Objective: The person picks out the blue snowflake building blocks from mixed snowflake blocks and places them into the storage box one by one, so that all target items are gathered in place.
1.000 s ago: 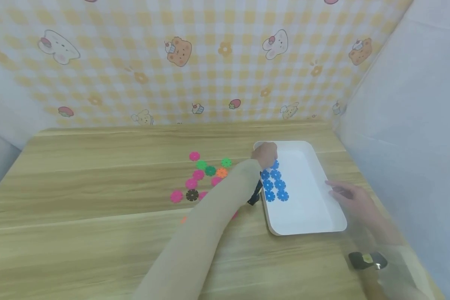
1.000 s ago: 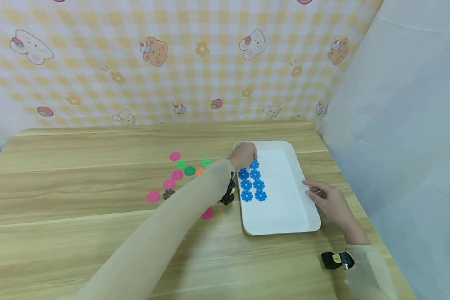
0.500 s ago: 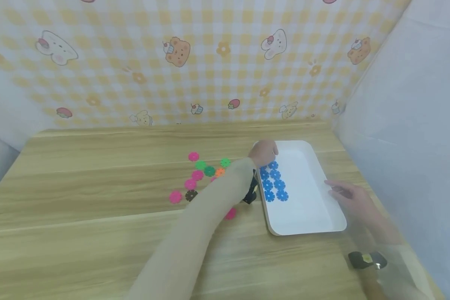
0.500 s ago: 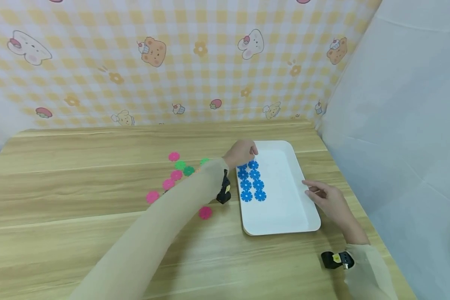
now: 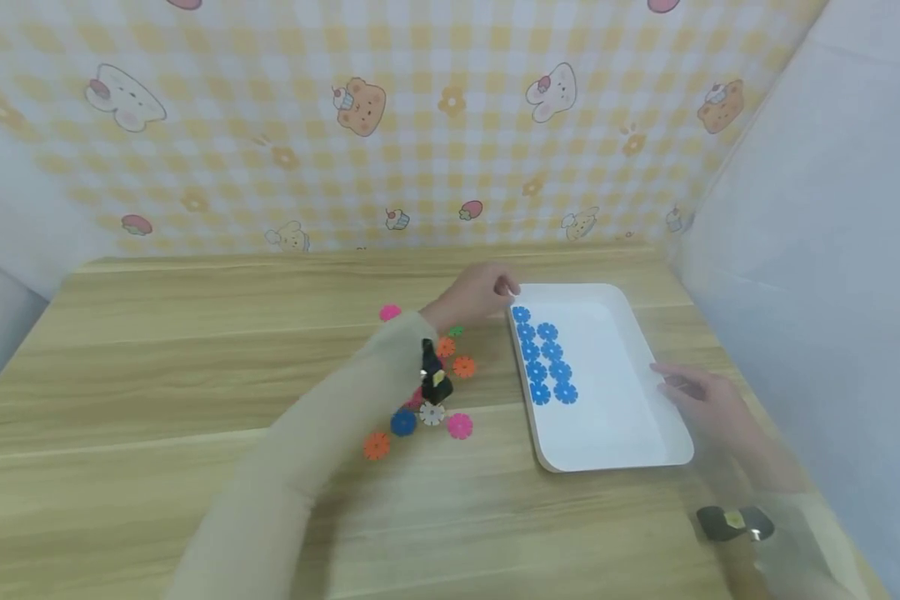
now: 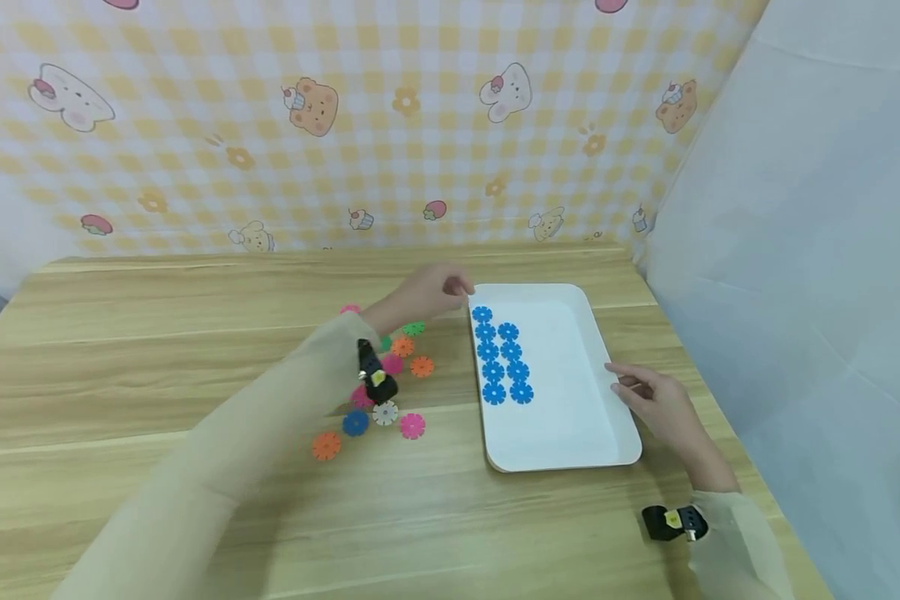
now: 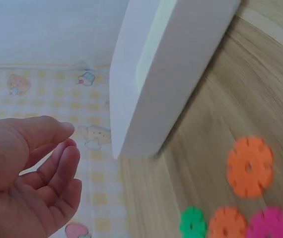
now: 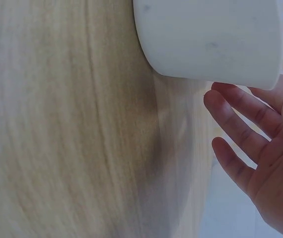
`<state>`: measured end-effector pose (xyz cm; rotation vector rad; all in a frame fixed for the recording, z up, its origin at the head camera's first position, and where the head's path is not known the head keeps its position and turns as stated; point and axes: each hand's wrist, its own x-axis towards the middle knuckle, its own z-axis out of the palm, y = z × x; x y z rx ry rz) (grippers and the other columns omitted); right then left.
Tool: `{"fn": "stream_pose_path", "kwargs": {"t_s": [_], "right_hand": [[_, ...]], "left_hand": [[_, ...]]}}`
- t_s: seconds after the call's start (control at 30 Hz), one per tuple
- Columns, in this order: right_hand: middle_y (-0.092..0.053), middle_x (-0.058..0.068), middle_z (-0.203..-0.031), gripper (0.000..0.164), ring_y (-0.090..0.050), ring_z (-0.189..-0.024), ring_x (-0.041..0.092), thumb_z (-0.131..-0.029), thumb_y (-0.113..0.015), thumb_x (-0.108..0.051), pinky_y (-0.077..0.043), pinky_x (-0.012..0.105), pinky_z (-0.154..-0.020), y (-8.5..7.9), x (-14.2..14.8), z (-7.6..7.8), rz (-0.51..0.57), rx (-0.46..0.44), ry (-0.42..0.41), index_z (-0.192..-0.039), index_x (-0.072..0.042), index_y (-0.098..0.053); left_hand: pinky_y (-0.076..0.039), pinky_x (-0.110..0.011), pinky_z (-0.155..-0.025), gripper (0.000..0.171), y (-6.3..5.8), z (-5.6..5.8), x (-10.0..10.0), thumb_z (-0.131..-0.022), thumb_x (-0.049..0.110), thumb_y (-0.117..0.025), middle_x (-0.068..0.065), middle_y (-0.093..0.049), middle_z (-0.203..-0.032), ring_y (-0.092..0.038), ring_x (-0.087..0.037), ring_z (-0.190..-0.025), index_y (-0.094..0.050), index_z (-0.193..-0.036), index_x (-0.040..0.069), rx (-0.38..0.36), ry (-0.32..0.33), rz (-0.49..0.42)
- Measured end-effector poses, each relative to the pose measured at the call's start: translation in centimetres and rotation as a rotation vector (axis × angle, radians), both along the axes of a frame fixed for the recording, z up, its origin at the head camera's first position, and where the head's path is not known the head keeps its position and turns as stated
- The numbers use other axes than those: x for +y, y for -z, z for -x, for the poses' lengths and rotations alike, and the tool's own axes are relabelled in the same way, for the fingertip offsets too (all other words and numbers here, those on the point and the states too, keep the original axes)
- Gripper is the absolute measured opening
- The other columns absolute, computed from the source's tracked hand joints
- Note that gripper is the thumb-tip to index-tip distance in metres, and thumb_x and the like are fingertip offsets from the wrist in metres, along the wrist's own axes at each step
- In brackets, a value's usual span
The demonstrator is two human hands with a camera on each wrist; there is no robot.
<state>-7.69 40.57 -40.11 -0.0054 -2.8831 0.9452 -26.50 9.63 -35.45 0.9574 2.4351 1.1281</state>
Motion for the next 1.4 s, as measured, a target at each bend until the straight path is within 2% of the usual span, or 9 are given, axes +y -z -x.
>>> {"fn": "stream_pose_path", "kwargs": {"t_s": [0.17,0.33,0.53,0.73,0.97,1.07,1.23,1.4], "right_hand": [[-0.064,0.019,-0.098,0.032,-0.054,-0.074,-0.004,-0.091,-0.057,-0.013,-0.047,0.019,-0.063,0.0,-0.1,0.0,-0.005,0.004,0.001,-0.120,0.000,-0.057],[-0.064,0.020,-0.100,0.032,-0.054,-0.075,-0.004,-0.090,-0.058,-0.013,-0.046,0.017,-0.064,0.0,-0.1,-0.1,0.002,0.021,-0.001,-0.119,0.000,-0.058],[-0.064,0.019,-0.098,0.032,-0.054,-0.076,-0.005,-0.090,-0.057,-0.014,-0.045,0.016,-0.066,0.1,-0.1,-0.1,0.010,0.016,-0.003,-0.119,0.000,-0.057],[-0.064,0.018,-0.100,0.033,-0.054,-0.077,-0.004,-0.091,-0.056,-0.017,-0.045,0.017,-0.066,0.1,0.0,-0.1,-0.005,-0.006,0.014,-0.120,-0.001,-0.057],[-0.063,0.018,-0.098,0.033,-0.054,-0.076,-0.003,-0.091,-0.056,-0.016,-0.046,0.019,-0.066,0.0,0.0,0.0,0.000,-0.010,0.010,-0.120,0.000,-0.057],[-0.064,0.017,-0.097,0.033,-0.053,-0.076,-0.005,-0.091,-0.057,-0.017,-0.046,0.019,-0.066,0.1,0.0,0.0,-0.009,-0.013,0.015,-0.120,-0.001,-0.057],[-0.064,0.016,-0.097,0.033,-0.052,-0.077,-0.007,-0.091,-0.056,-0.018,-0.045,0.018,-0.067,0.3,0.1,0.0,-0.017,-0.012,0.016,-0.121,-0.002,-0.057],[-0.064,0.016,-0.097,0.034,-0.053,-0.076,-0.005,-0.092,-0.056,-0.019,-0.045,0.020,-0.066,0.1,-0.1,-0.1,-0.015,-0.022,0.015,-0.121,-0.002,-0.057]], "left_hand": [[-0.047,-0.023,-0.073,0.018,0.1,-0.3,-3.5,-0.085,0.007,-0.061,-0.003,-0.059,-0.090,-0.055,-0.015,-0.083,-0.061,-0.102,0.003,-0.032,-0.010,0.015],[-0.048,-0.025,-0.074,0.015,0.5,-1.3,-6.4,-0.084,0.006,-0.063,-0.004,-0.060,-0.084,-0.056,-0.016,-0.080,-0.062,-0.099,0.001,-0.016,-0.008,0.079],[-0.049,-0.028,-0.074,0.016,1.1,-3.2,-9.5,-0.083,0.004,-0.064,-0.004,-0.060,-0.082,-0.057,-0.017,-0.079,-0.063,-0.098,0.000,-0.020,-0.013,0.109],[-0.048,-0.027,-0.064,0.016,1.7,-5.7,-12.0,-0.082,0.006,-0.065,-0.003,-0.060,-0.079,-0.054,-0.016,-0.071,-0.064,-0.097,0.000,-0.051,-0.028,0.132],[-0.048,-0.025,-0.062,0.013,2.7,-8.5,-13.5,-0.077,0.008,-0.072,0.001,-0.058,-0.075,-0.053,-0.014,-0.070,-0.063,-0.086,0.004,-0.052,-0.051,0.162],[-0.046,-0.026,-0.061,0.016,3.2,-9.5,-13.9,-0.075,0.009,-0.075,0.000,-0.056,-0.074,-0.050,-0.014,-0.069,-0.063,-0.084,0.004,-0.086,-0.077,0.171],[-0.043,-0.028,-0.061,0.023,4.1,-10.6,-14.3,-0.071,0.011,-0.078,-0.003,-0.053,-0.075,-0.046,-0.016,-0.070,-0.061,-0.086,0.005,-0.121,-0.135,0.178],[-0.042,-0.028,-0.059,0.026,4.6,-11.0,-14.3,-0.069,0.013,-0.079,-0.003,-0.051,-0.076,-0.045,-0.016,-0.070,-0.060,-0.085,0.005,-0.104,-0.168,0.193]]}}
